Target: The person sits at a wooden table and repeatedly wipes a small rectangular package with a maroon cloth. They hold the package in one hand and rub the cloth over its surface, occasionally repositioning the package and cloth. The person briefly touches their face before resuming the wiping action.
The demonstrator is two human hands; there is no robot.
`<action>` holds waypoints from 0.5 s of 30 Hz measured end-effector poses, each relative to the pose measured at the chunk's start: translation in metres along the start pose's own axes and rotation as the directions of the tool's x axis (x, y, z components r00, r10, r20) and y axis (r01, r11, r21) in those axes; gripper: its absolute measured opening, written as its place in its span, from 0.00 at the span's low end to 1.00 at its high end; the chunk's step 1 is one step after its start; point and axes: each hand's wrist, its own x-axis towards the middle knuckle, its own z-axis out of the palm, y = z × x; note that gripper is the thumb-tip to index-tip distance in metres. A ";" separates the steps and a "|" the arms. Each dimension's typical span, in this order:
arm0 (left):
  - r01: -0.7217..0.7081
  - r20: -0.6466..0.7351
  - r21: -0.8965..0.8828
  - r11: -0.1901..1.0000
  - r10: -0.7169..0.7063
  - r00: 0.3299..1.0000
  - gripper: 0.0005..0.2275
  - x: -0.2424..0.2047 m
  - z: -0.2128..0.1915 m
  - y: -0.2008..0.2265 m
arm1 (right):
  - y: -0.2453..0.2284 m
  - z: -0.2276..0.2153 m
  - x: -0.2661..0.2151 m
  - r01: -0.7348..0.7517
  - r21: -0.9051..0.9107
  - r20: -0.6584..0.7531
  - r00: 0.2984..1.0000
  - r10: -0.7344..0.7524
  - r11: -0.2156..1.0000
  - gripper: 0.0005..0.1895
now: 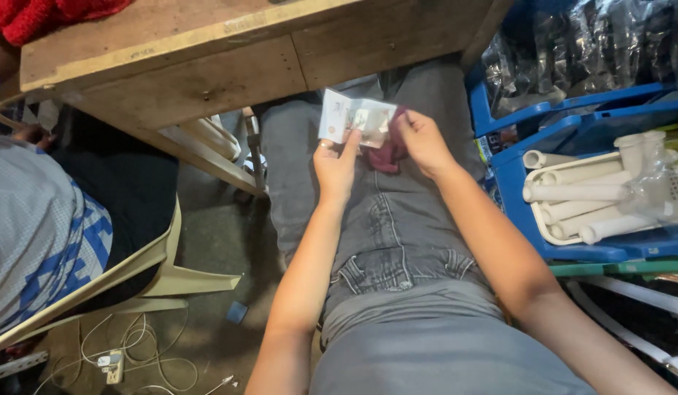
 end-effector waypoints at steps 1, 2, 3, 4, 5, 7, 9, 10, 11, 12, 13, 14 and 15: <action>-0.008 0.013 0.010 1.000 0.007 1.000 0.10 -0.001 0.004 0.003 | -0.016 0.010 -0.004 -0.040 -0.054 0.020 0.999 0.041 0.998 0.12; -0.016 0.025 0.021 1.000 0.015 1.000 0.11 -0.002 0.008 0.007 | -0.032 0.021 -0.008 -0.078 -0.109 0.039 0.996 0.082 0.991 0.10; -0.018 0.027 0.020 1.000 0.018 0.999 0.11 -0.003 0.009 0.008 | -0.041 0.026 -0.010 -0.075 -0.109 0.039 0.996 0.079 0.991 0.10; -0.024 0.027 0.028 0.999 0.023 0.999 0.11 -0.005 0.010 0.010 | -0.048 0.032 -0.013 -0.083 -0.134 0.062 0.994 0.092 0.987 0.07; -0.030 0.028 0.036 0.999 0.029 0.999 0.12 -0.006 0.010 0.011 | -0.056 0.037 -0.016 -0.091 -0.159 0.083 0.991 0.105 0.983 0.08; -0.047 0.011 0.056 0.997 0.047 0.999 0.12 -0.008 0.012 0.015 | -0.051 0.034 -0.016 -0.044 -0.172 0.108 0.992 0.063 0.984 0.08; -0.063 -0.005 0.073 0.995 0.064 0.998 0.12 -0.008 0.014 0.021 | -0.055 0.035 -0.017 0.003 -0.187 0.133 0.991 0.023 0.982 0.09; -0.086 -0.023 0.090 0.992 0.089 0.996 0.12 -0.008 0.015 0.025 | -0.061 0.038 -0.019 -0.041 -0.185 0.128 0.990 0.066 0.982 0.08; -0.109 -0.040 0.107 0.988 0.114 0.993 0.12 -0.008 0.016 0.028 | -0.067 0.041 -0.022 -0.085 -0.184 0.122 0.987 0.108 0.979 0.08; -0.112 -0.038 0.104 0.988 0.117 0.992 0.12 -0.007 0.016 0.028 | -0.068 0.041 -0.022 -0.081 -0.185 0.122 0.987 0.105 0.979 0.08; -0.109 -0.055 0.113 0.988 0.116 0.992 0.12 -0.006 0.017 0.027 | -0.069 0.041 -0.023 -0.134 -0.168 0.120 0.981 0.155 0.977 0.08; -0.105 -0.073 0.122 0.987 0.114 0.991 0.12 -0.006 0.016 0.026 | -0.069 0.042 -0.024 -0.188 -0.150 0.119 0.971 0.207 0.971 0.08; -0.107 -0.071 0.121 0.987 0.116 0.991 0.12 -0.004 0.017 0.027 | -0.071 0.045 -0.024 -0.185 -0.151 0.118 0.972 0.204 0.971 0.08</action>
